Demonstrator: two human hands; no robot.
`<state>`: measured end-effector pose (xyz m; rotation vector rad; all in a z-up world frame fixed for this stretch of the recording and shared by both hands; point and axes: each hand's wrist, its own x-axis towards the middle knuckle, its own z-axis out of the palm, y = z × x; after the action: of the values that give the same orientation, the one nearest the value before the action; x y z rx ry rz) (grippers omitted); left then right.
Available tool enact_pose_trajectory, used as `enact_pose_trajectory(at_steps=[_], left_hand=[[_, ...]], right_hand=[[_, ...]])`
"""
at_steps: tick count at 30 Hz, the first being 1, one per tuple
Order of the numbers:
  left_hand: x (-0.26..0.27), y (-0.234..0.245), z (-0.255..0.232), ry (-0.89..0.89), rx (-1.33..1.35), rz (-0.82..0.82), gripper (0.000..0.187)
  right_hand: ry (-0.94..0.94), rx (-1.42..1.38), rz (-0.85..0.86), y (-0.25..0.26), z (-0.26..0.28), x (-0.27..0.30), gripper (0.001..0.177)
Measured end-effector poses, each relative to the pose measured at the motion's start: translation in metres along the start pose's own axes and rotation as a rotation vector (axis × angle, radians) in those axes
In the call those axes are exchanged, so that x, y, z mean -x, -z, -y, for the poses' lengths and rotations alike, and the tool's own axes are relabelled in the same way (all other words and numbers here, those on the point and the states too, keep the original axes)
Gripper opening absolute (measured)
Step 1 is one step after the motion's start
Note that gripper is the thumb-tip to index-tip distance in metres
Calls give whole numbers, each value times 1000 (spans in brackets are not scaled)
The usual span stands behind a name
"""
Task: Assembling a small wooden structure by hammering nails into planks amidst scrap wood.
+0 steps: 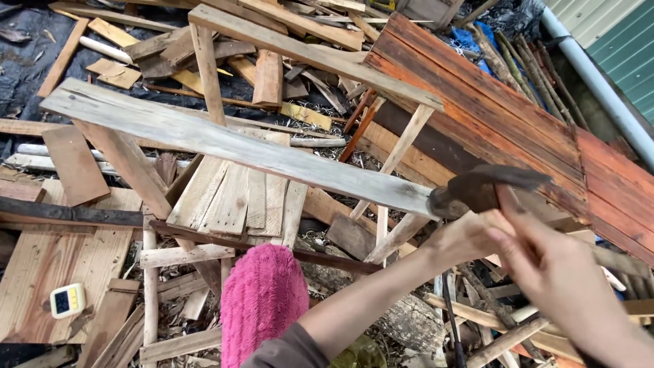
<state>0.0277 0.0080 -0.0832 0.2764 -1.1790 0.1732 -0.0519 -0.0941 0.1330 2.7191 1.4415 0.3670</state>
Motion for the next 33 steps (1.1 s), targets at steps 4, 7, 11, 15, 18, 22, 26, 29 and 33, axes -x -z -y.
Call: enact_pose_trajectory(at_steps=[4,7,11,15,18,22,26,29,33], left_hand=[[-38,-28,-17,129,1938,0,45],[-47,-54,-27,65,2794,-65,33],[-53,-67,-32,49,2790,-72,51],[-53,-72,-31,5,2842,-102,45],[-52,-78,-27,-72,2921,-108,35],[-43,-86,-19,-212,3040,-124,23],[-26,-99,-23,-392,3131,-155,19],[-17,-144,-44,-147,3315,-292,33],[15,-168,-83,-10,3578,-493,35]], right_hand=[[-116,-331,-12,19,-3,4,51],[-51,-577,-192,20,-4,13,45],[32,-241,-311,9,-7,22,26],[60,-115,24,2,-1,-7,55],[-39,-166,115,10,1,-9,53],[-28,-121,140,6,-4,-6,55],[-81,-361,121,14,-2,-2,60],[-108,-355,161,9,-4,-4,63],[-75,-442,115,13,-1,-2,62]])
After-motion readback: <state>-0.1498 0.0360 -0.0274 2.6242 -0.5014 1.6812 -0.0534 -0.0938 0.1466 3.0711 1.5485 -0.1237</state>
